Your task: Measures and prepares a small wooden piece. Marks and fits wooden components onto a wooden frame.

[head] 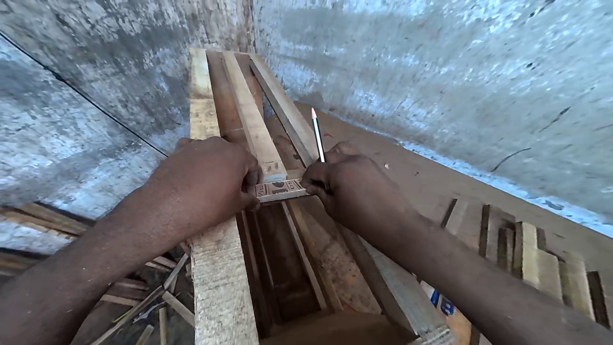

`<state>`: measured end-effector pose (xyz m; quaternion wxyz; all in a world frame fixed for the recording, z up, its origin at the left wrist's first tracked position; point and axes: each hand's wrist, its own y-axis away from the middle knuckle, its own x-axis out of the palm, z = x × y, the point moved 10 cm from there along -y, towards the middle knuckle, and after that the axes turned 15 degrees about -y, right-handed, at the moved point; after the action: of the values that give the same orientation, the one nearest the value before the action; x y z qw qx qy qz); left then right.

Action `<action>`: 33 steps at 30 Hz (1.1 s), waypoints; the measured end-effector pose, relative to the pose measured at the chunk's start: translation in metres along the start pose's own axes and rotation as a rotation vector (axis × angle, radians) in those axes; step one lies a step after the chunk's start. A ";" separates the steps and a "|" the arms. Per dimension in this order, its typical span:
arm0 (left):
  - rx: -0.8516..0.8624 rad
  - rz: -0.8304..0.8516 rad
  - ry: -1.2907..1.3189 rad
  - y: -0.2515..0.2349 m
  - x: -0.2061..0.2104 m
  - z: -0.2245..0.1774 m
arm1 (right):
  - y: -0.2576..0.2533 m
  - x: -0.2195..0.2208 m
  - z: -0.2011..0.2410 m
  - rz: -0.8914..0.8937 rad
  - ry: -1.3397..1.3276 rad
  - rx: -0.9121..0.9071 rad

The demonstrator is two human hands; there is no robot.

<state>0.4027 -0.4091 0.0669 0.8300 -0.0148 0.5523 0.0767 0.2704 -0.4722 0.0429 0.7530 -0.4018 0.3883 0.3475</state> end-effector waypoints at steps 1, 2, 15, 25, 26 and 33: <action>-0.014 0.017 0.017 -0.001 0.000 0.002 | 0.000 0.000 0.001 -0.001 0.000 -0.003; -0.030 0.036 0.036 -0.002 0.001 0.004 | 0.000 0.001 0.000 0.000 -0.002 -0.001; -0.082 0.057 0.101 0.000 -0.001 0.007 | -0.003 0.001 -0.005 0.000 -0.009 0.017; -0.063 -0.046 0.065 0.007 -0.005 0.001 | -0.002 0.000 -0.004 -0.015 -0.044 0.029; -0.064 -0.039 0.062 0.006 -0.005 0.001 | -0.002 0.000 -0.004 -0.012 -0.040 0.034; -0.071 -0.013 0.065 0.008 -0.010 -0.003 | -0.002 0.000 0.000 0.013 -0.021 0.055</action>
<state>0.3949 -0.4028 0.0757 0.8111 -0.0501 0.5757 0.0903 0.2720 -0.4735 0.0436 0.7656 -0.3746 0.3924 0.3458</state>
